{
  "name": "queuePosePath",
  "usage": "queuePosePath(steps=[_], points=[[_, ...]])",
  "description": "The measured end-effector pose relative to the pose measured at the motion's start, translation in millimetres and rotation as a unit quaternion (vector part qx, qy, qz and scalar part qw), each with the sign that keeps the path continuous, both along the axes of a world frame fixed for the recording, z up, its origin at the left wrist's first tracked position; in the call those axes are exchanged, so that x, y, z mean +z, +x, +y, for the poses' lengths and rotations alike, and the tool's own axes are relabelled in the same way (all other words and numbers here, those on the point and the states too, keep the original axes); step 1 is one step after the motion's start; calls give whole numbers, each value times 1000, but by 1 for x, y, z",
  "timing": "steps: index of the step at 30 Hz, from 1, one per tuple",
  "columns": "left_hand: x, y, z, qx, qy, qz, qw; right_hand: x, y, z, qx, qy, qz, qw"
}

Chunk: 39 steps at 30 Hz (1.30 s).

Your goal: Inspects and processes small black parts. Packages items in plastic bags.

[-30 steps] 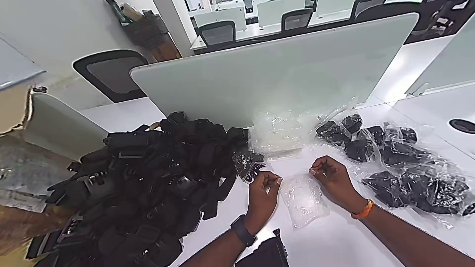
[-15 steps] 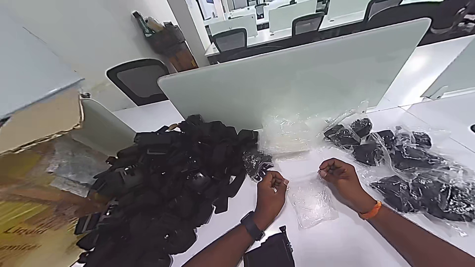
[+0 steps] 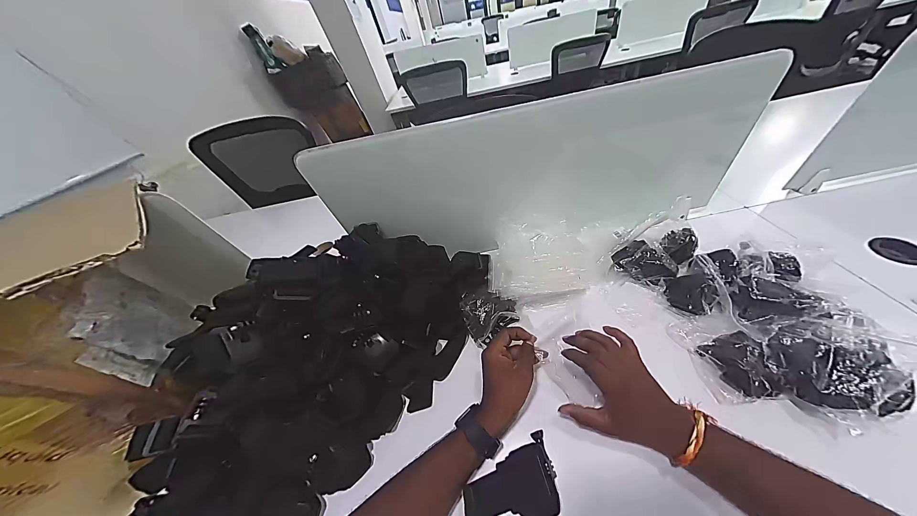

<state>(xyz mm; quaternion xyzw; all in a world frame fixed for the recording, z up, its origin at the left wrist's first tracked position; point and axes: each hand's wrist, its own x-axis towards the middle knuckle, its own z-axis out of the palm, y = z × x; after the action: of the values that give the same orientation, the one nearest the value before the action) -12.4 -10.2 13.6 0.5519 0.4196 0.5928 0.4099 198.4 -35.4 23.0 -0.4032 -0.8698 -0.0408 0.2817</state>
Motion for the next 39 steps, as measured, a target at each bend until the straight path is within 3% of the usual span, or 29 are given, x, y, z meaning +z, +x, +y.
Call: queuePosePath(steps=[3,9,14,19,21,23,26,29,34,39], points=[[3,3,-6,-20,-5,-26,999,1,-11,-8,-56,-28,-81,995],[4,5,-13,-86,3,-60,995,3,-19,-8,-113,-5,-68,991],[3,4,-13,-133,15,-80,988,9,-18,-2,-105,10,-73,992],[2,6,-9,-170,23,-28,985,114,-8,42,-147,155,7,977],[-1,7,-7,-177,24,4,984,153,-14,76,-108,212,23,971],[-3,6,-4,-181,23,29,983,169,-26,120,-50,227,18,973],[-4,4,-2,-190,13,41,981,147,-37,184,-17,117,-91,989],[-3,3,0,-201,3,42,979,110,-39,218,-12,-6,-203,979],[-2,5,-1,-223,2,52,973,90,-41,219,-39,-138,-218,965],[-3,5,-1,-225,10,57,973,85,-43,217,-52,-162,-215,962]])
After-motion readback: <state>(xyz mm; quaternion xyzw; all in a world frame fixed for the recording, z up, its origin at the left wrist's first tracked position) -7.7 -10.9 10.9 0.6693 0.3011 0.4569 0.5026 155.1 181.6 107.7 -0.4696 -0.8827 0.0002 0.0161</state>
